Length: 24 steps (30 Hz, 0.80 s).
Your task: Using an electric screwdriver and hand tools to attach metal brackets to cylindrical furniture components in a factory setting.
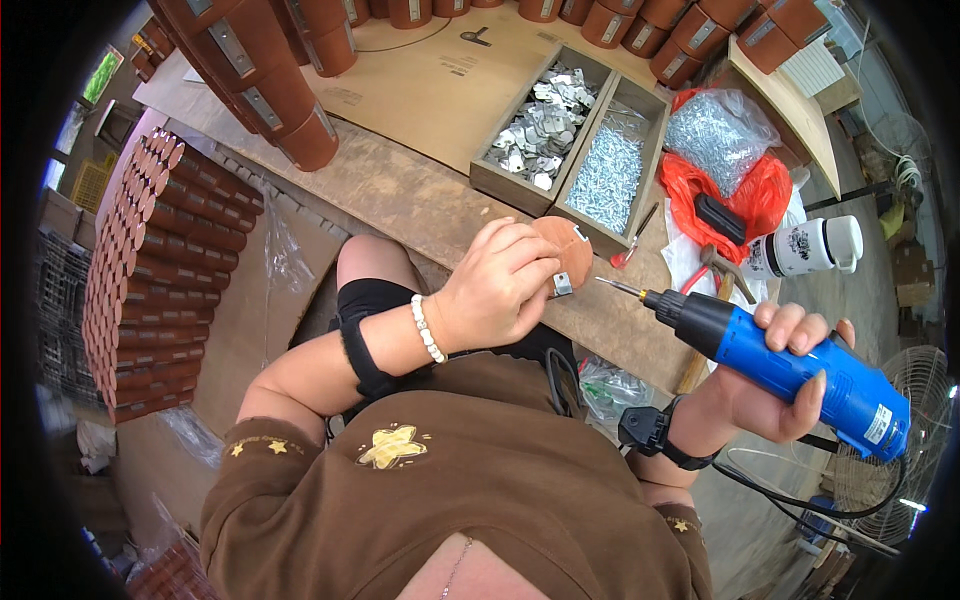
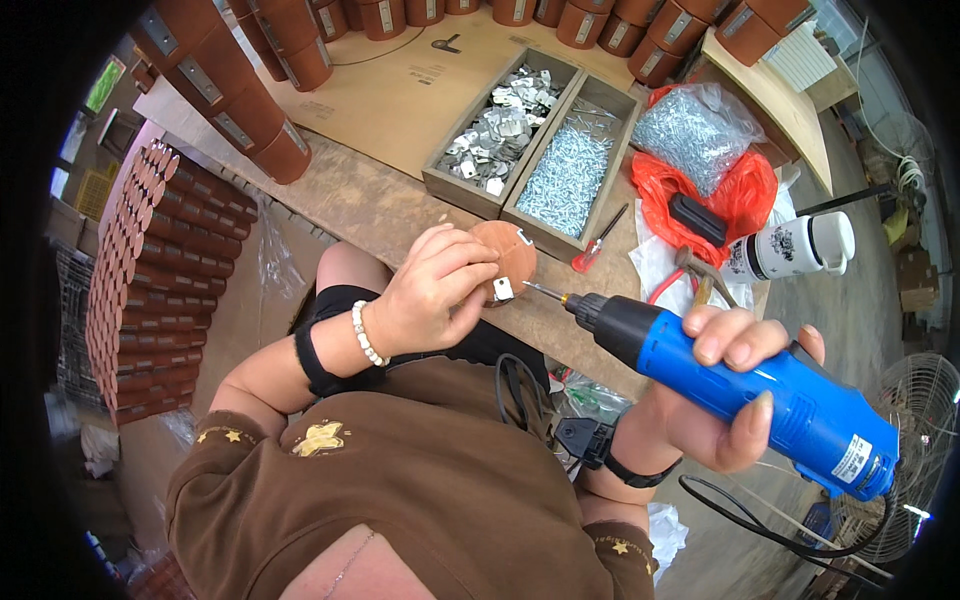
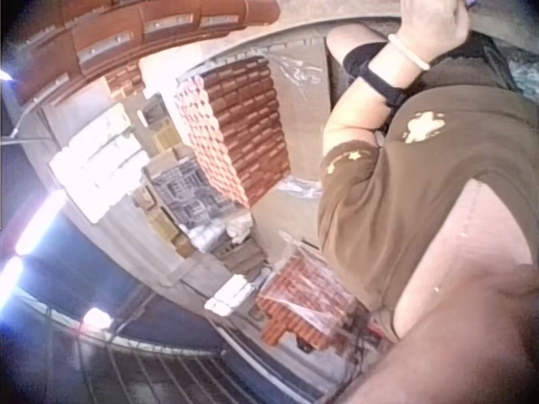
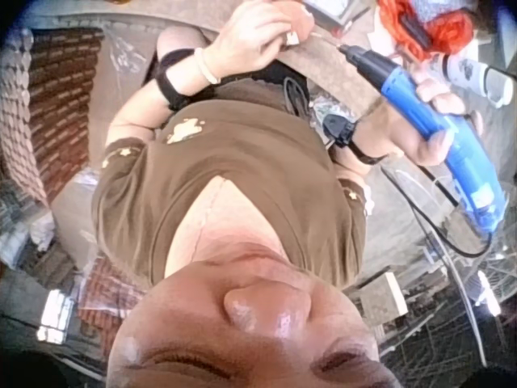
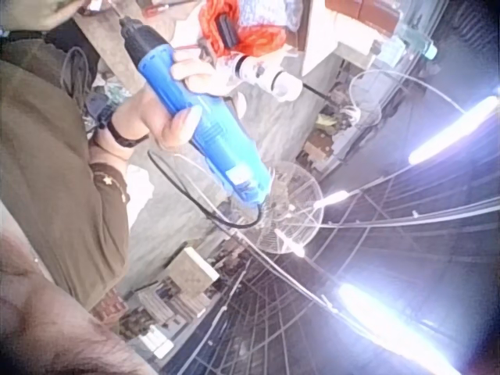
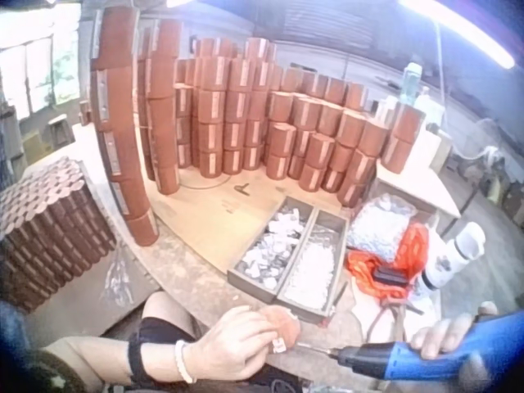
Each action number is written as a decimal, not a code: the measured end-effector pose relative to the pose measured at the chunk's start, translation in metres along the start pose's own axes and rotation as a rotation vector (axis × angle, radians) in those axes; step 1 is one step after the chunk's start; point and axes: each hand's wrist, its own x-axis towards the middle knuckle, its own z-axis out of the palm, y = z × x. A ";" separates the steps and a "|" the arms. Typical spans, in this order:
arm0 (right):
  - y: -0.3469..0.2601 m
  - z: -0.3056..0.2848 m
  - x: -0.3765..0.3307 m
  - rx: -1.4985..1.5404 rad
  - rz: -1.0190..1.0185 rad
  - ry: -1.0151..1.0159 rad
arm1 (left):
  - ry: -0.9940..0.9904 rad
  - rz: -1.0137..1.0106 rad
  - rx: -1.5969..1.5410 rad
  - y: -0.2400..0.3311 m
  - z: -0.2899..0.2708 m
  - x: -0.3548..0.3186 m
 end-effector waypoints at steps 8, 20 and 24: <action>0.023 0.019 -0.007 -0.113 0.082 -0.006 | 0.195 -0.121 -0.127 0.004 0.015 -0.007; 0.035 0.039 -0.007 -0.185 0.175 -0.086 | 0.226 -0.136 -0.146 0.007 0.019 -0.007; 0.035 0.043 -0.008 -0.213 0.214 -0.103 | 0.241 -0.125 -0.135 0.005 0.021 -0.007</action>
